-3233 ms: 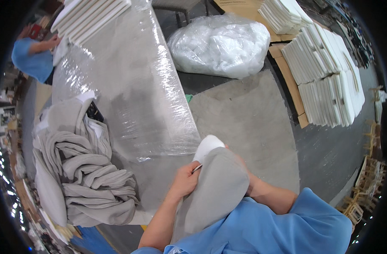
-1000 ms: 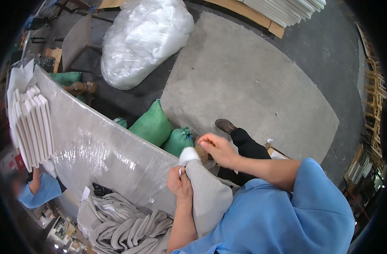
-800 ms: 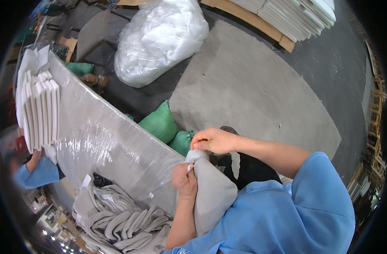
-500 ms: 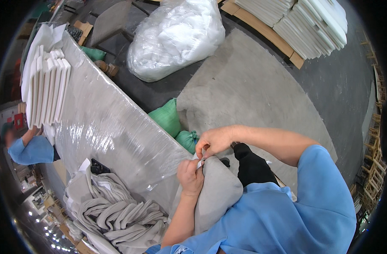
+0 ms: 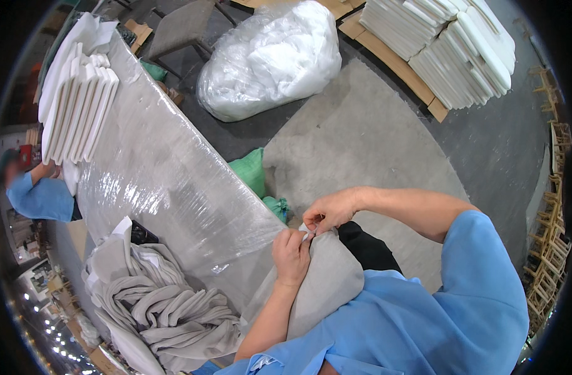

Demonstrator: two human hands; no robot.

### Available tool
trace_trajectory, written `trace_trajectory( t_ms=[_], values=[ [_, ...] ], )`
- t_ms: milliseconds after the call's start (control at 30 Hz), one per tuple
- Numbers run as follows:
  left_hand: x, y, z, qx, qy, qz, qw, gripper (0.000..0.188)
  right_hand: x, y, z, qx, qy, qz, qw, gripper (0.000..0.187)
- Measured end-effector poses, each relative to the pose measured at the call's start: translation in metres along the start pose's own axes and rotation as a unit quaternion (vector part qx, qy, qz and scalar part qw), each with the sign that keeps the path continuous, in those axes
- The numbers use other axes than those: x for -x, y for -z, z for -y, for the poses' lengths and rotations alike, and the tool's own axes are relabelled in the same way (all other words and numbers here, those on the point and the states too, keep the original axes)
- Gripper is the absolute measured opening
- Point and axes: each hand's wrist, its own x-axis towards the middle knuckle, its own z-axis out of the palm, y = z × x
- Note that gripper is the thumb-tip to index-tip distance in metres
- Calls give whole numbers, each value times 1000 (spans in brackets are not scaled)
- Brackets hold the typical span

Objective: The person inserts white foam inserts into gray fabric cushion covers at a worktable, then stacks the finished cushions on a nearby pallet. The person handles each cushion one at a time, aligning the foam and tucking it into the cover before placing it aside.

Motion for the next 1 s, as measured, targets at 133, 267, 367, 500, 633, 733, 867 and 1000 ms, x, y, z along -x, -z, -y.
trace_trajectory(
  t_ms=[133, 267, 367, 500, 633, 733, 867, 1000],
  values=[
    [-9, -11, 0, 35, 38, 13, 999, 17, -3, -20, -35, 60, 114, -190, 973, 18],
    [-18, -23, 5, 52, 89, 49, 993, 20, -2, -47, -47, -27, 84, -335, 938, 17],
    [-24, -26, 7, 39, 116, 92, 988, 20, -3, -55, -51, -75, 73, -373, 922, 15],
    [-22, -25, 3, 55, 83, 87, 991, 21, 2, -43, -61, -162, 44, -249, 954, 14],
    [-21, -22, 0, 36, 57, 67, 995, 20, 4, -17, -56, -206, -13, -91, 974, 13],
    [-21, -19, 1, 41, 45, 49, 997, 19, 4, -14, -51, -190, -40, -82, 977, 15],
    [-22, -21, 3, 71, 67, 57, 994, 20, 2, -30, -54, -23, 63, -239, 969, 18],
    [-29, -26, 5, 87, 131, 97, 983, 23, 0, -51, -49, -60, 23, -353, 933, 19]
  ],
)
